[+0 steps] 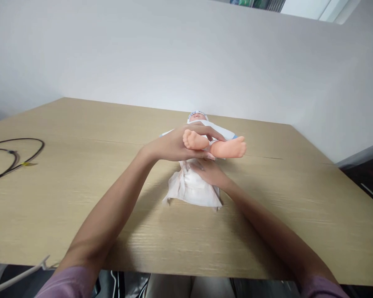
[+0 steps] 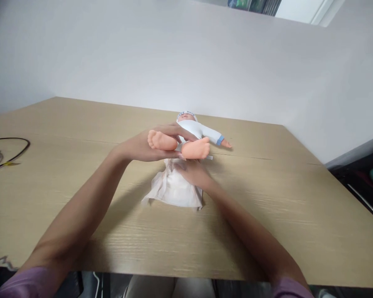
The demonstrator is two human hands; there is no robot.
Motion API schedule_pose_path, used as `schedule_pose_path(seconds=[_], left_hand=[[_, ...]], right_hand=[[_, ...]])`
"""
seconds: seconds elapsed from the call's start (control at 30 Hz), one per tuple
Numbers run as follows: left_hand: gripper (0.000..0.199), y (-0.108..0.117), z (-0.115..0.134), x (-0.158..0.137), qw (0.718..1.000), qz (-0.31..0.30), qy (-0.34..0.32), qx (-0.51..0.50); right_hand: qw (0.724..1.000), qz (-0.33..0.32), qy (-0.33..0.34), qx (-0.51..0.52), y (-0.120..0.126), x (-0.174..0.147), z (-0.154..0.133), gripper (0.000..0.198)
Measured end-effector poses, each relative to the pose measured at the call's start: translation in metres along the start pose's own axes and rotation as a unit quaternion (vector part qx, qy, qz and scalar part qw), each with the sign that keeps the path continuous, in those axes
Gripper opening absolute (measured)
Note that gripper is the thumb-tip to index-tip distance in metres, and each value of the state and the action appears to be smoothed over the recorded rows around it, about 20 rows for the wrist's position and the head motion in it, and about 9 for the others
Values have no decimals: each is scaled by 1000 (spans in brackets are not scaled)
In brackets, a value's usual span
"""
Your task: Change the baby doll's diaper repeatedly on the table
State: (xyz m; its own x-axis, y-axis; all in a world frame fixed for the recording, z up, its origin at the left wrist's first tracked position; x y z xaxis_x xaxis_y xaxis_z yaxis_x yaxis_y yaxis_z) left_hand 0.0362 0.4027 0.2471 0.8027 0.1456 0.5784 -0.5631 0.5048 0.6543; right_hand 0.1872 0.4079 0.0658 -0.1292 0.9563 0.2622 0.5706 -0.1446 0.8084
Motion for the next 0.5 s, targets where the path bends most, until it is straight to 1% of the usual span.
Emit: schedule_pose_path(seconds=[0.13,0.17,0.23,0.27,0.33,0.4,0.43,0.5], left_hand=[[36,0,-3,0,1000,2,2,-2],[37,0,-4,0,1000,3,4,-4],[40,-1,-5,-4,1000,7,9,-8],[41,-1,-5,-6,1000,9,10,-9],[43,-4,-5,-11,1000,15,10,-6],[42,-8,-4,-17,1000,17,7,0],[41,-12,-3,-21,1000,17,6,1],[41,-20,-3,-27,1000,11,4,-3]], right_hand=[[998,-2,65,-3,5,-19,21,50],[998,0,69,0,6,-20,26,50],[998,13,52,12,11,-18,36,44],[998,32,41,20,13,-18,39,39],[995,89,32,33,21,-21,41,29],[985,162,47,45,31,-33,38,23],[977,196,59,53,36,-43,34,23],[961,253,78,76,45,-63,26,33]])
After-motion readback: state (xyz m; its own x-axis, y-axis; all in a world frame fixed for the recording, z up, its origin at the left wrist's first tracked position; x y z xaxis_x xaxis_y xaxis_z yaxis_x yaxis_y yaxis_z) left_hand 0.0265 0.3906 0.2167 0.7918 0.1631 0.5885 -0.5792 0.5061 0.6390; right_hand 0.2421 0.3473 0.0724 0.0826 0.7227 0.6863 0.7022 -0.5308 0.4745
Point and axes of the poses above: each hand's wrist, its own x-axis towards the middle knuckle, its own y-axis out of the back of the hand, z = x × y, the point moved 5 cm from there along x, towards the middle knuckle, and after that the axes turned 13 degrees about -y, right-handed, at the moved point
